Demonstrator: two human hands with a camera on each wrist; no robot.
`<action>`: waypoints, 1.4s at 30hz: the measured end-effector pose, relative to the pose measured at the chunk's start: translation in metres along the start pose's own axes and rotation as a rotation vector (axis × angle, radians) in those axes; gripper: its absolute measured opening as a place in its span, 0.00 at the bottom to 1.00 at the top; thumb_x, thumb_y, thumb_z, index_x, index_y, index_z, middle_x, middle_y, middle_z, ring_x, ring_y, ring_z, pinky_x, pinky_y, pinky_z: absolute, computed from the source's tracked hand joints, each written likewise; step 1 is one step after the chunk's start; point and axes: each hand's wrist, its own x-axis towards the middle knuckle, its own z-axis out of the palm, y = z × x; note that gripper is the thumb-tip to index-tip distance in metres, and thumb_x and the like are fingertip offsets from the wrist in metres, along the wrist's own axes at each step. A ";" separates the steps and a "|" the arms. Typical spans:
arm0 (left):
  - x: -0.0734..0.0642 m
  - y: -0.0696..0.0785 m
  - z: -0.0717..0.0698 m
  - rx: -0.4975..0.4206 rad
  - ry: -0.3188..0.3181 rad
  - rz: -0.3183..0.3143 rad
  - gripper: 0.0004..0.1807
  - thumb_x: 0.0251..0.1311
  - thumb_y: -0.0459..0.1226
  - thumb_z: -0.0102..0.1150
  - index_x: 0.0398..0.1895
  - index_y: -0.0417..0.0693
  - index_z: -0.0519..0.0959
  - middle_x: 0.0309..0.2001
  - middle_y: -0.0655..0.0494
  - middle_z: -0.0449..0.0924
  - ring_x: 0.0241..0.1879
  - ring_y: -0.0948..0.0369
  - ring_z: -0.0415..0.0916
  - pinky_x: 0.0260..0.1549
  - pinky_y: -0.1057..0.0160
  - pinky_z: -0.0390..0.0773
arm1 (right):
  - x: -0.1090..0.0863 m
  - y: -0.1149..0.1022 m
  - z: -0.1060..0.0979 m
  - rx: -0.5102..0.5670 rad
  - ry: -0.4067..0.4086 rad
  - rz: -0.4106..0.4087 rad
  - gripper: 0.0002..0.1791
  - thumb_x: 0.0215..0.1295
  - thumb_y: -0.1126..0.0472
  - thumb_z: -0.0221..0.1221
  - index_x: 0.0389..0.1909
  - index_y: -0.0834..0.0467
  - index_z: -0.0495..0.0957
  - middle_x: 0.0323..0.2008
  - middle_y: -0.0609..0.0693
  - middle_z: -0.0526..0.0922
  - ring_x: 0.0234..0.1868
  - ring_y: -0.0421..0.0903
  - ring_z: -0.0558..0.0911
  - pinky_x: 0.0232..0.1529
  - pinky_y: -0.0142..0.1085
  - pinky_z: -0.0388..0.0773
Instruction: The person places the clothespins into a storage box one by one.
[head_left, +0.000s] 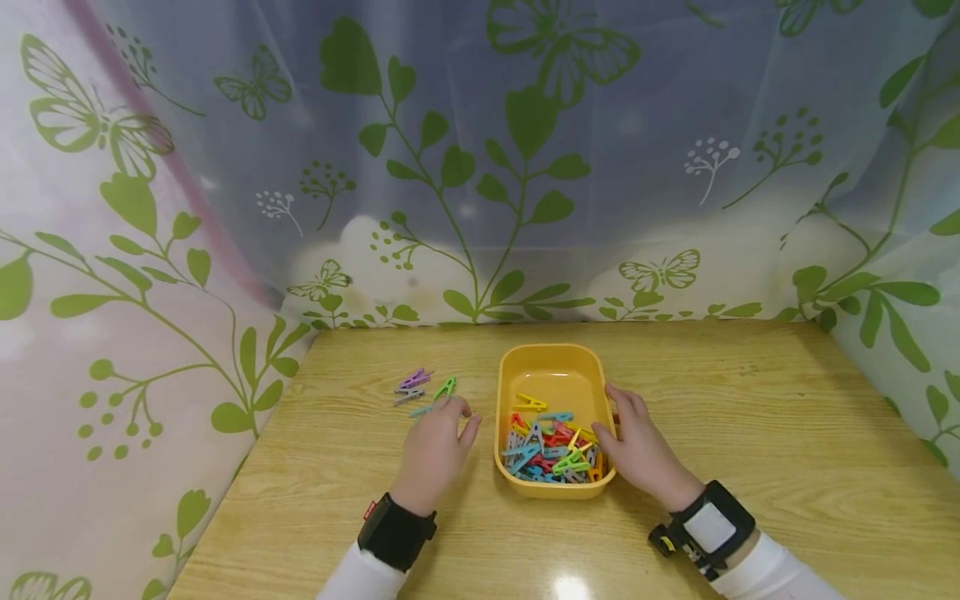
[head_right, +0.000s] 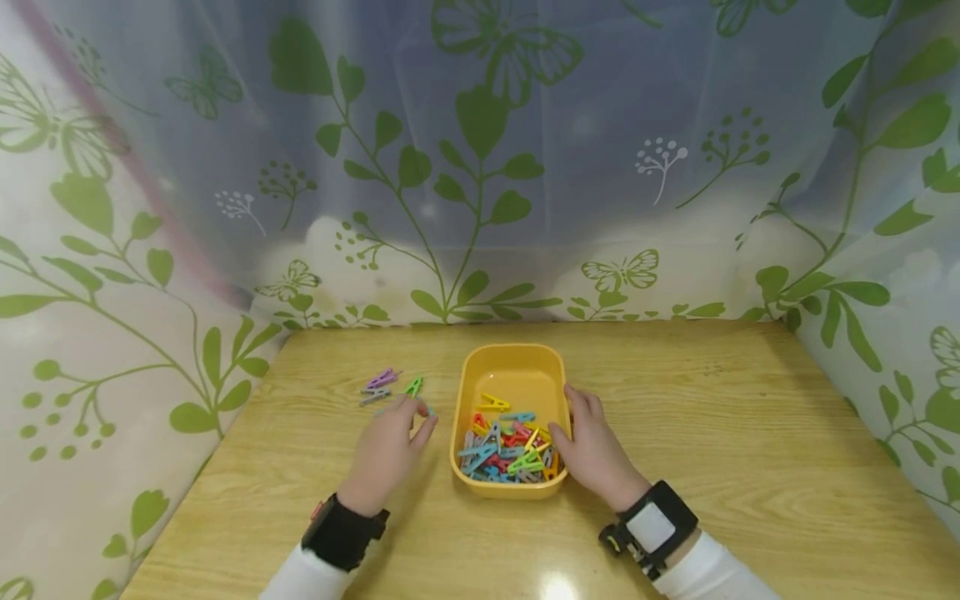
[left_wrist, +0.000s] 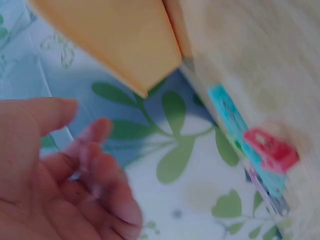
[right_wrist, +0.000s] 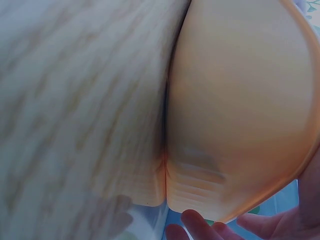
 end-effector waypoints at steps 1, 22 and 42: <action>0.001 -0.004 -0.002 0.002 0.005 -0.027 0.09 0.67 0.40 0.67 0.38 0.43 0.81 0.31 0.52 0.79 0.23 0.61 0.72 0.21 0.65 0.69 | 0.000 0.000 0.000 -0.003 0.000 -0.001 0.38 0.79 0.58 0.52 0.79 0.71 0.48 0.73 0.75 0.54 0.66 0.69 0.73 0.63 0.61 0.73; 0.000 -0.056 0.008 0.089 -0.170 -0.198 0.08 0.58 0.33 0.74 0.30 0.43 0.82 0.32 0.48 0.74 0.25 0.58 0.72 0.22 0.59 0.72 | 0.000 0.001 0.000 0.007 0.001 0.000 0.38 0.79 0.58 0.52 0.79 0.70 0.48 0.73 0.74 0.54 0.66 0.69 0.73 0.63 0.59 0.75; -0.001 -0.054 0.008 0.107 -0.193 -0.170 0.13 0.59 0.32 0.72 0.22 0.47 0.77 0.26 0.54 0.72 0.24 0.60 0.70 0.22 0.62 0.70 | -0.001 0.001 0.001 -0.001 0.002 -0.016 0.37 0.79 0.58 0.52 0.79 0.71 0.48 0.72 0.74 0.55 0.65 0.69 0.74 0.62 0.58 0.75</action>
